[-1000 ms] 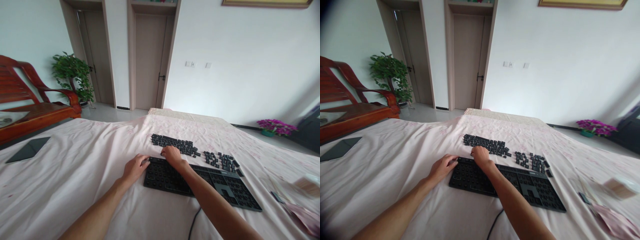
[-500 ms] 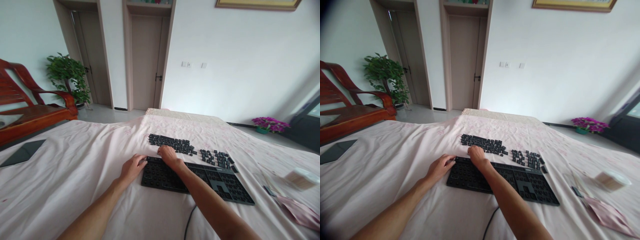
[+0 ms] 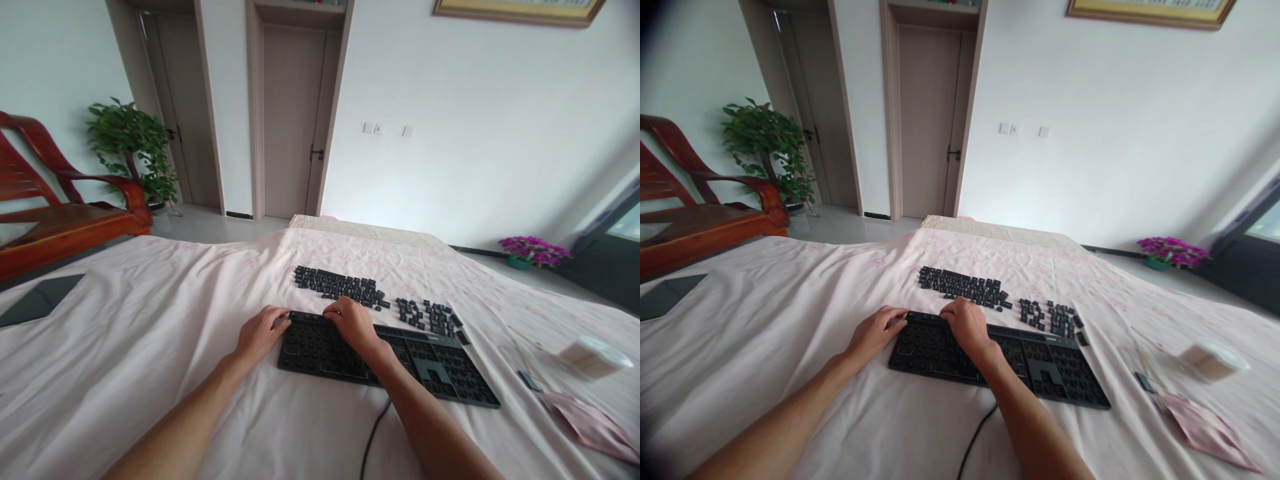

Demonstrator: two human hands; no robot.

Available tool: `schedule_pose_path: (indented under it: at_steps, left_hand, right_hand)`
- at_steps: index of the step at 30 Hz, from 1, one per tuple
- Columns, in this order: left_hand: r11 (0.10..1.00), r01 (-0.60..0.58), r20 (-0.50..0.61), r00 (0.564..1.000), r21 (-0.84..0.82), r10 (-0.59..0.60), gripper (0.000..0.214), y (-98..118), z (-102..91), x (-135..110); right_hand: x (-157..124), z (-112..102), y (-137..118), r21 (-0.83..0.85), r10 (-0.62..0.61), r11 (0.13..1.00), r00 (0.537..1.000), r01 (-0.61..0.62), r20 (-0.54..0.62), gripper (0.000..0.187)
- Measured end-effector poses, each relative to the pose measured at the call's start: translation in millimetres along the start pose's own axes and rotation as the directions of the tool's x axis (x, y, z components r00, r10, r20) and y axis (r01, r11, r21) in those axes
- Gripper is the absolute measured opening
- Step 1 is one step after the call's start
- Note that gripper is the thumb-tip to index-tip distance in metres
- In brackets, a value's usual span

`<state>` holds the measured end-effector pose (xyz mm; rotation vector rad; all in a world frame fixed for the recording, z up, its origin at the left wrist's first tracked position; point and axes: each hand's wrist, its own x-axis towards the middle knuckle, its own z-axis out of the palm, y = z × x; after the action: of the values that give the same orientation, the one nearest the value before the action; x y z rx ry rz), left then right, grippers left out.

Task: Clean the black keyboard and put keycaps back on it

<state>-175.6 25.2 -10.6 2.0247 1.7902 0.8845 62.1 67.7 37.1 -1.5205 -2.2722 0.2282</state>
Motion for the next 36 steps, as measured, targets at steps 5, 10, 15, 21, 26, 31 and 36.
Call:
schedule_pose_path:
  at_steps: [5, 10, 15, 21, 26, 31, 36]
  left_hand:
    - [1.0, -0.001, 0.0, 1.0, 0.0, 0.001, 0.033, 0, 0.0, 0]
    - [1.0, -0.007, -0.003, 1.0, 0.001, 0.007, 0.033, -1, 0.2, 0]
    - [1.0, -0.019, -0.01, 1.0, -0.003, 0.019, 0.033, -2, 0.8, 0]
    - [1.0, -0.021, -0.008, 1.0, 0.003, 0.021, 0.032, -3, 1.4, 1]
    - [1.0, -0.029, -0.011, 1.0, -0.005, 0.029, 0.032, -5, 3.1, 1]
    - [0.999, -0.038, -0.018, 0.999, -0.005, 0.038, 0.032, -8, 4.3, 1]
    - [0.999, -0.033, -0.019, 0.999, 0.001, 0.033, 0.033, -8, 3.9, 1]
  right_hand:
    - [-9, 4, -8, -0.037, -0.005, 0.999, 1.0, 0.005, 0.018, 0.021]
    - [-10, 7, -10, -0.09, -0.04, 0.995, 0.999, 0.04, 0.003, 0.024]
    - [-10, 12, -13, -0.194, -0.07, 0.979, 0.998, 0.069, 0.003, 0.026]
    - [-15, 14, -20, -0.303, -0.104, 0.947, 0.994, 0.108, 0.029, 0.032]
    - [-26, 14, -30, -0.374, -0.126, 0.917, 0.991, 0.137, 0.053, 0.025]
    - [-32, 13, -39, -0.43, -0.125, 0.892, 0.99, 0.141, 0.066, 0.025]
    - [-36, 15, -45, -0.437, -0.108, 0.889, 0.99, 0.135, 0.087, 0.031]
